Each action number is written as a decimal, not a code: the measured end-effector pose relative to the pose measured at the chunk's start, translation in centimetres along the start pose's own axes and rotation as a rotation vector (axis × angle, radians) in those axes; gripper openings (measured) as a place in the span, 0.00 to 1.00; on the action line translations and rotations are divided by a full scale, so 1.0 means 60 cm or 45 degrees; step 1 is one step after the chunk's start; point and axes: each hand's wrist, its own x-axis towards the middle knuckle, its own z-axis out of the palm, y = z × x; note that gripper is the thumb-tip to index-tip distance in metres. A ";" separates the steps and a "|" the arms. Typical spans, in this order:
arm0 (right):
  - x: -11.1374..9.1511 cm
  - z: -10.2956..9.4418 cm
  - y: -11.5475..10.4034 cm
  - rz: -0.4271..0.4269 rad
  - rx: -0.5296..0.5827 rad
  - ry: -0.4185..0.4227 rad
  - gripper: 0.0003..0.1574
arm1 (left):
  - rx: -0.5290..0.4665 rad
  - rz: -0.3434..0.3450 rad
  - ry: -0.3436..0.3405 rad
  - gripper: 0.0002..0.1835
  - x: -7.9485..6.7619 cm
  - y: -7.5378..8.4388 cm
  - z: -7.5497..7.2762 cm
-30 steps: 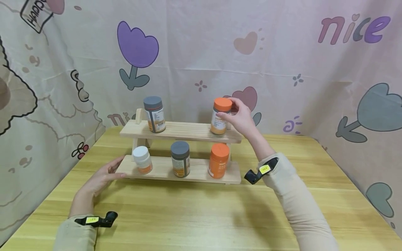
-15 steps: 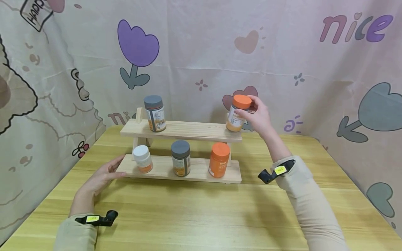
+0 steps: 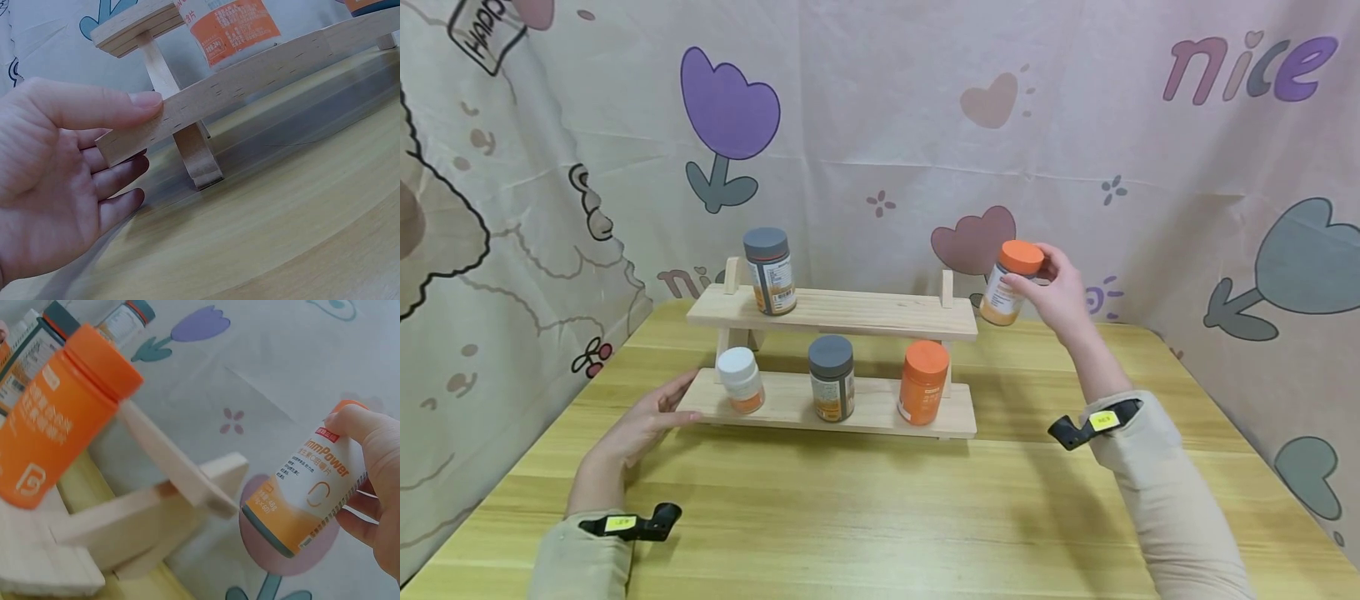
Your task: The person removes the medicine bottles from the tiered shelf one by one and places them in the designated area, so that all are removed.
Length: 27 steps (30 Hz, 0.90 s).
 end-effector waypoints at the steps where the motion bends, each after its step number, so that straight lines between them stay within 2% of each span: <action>1: -0.002 -0.003 0.004 0.006 -0.013 0.000 0.37 | 0.005 -0.001 0.002 0.45 0.000 0.000 0.000; 12: -0.024 -0.022 0.069 0.076 -0.095 -0.031 0.43 | 0.017 0.004 0.007 0.44 0.000 -0.001 0.000; 19: -0.043 -0.010 0.118 0.096 -0.203 0.005 0.43 | 0.012 0.010 -0.001 0.44 0.000 0.000 0.000; 27: -0.060 0.005 0.157 0.138 -0.185 0.004 0.40 | 0.006 0.021 -0.004 0.44 0.001 0.001 0.001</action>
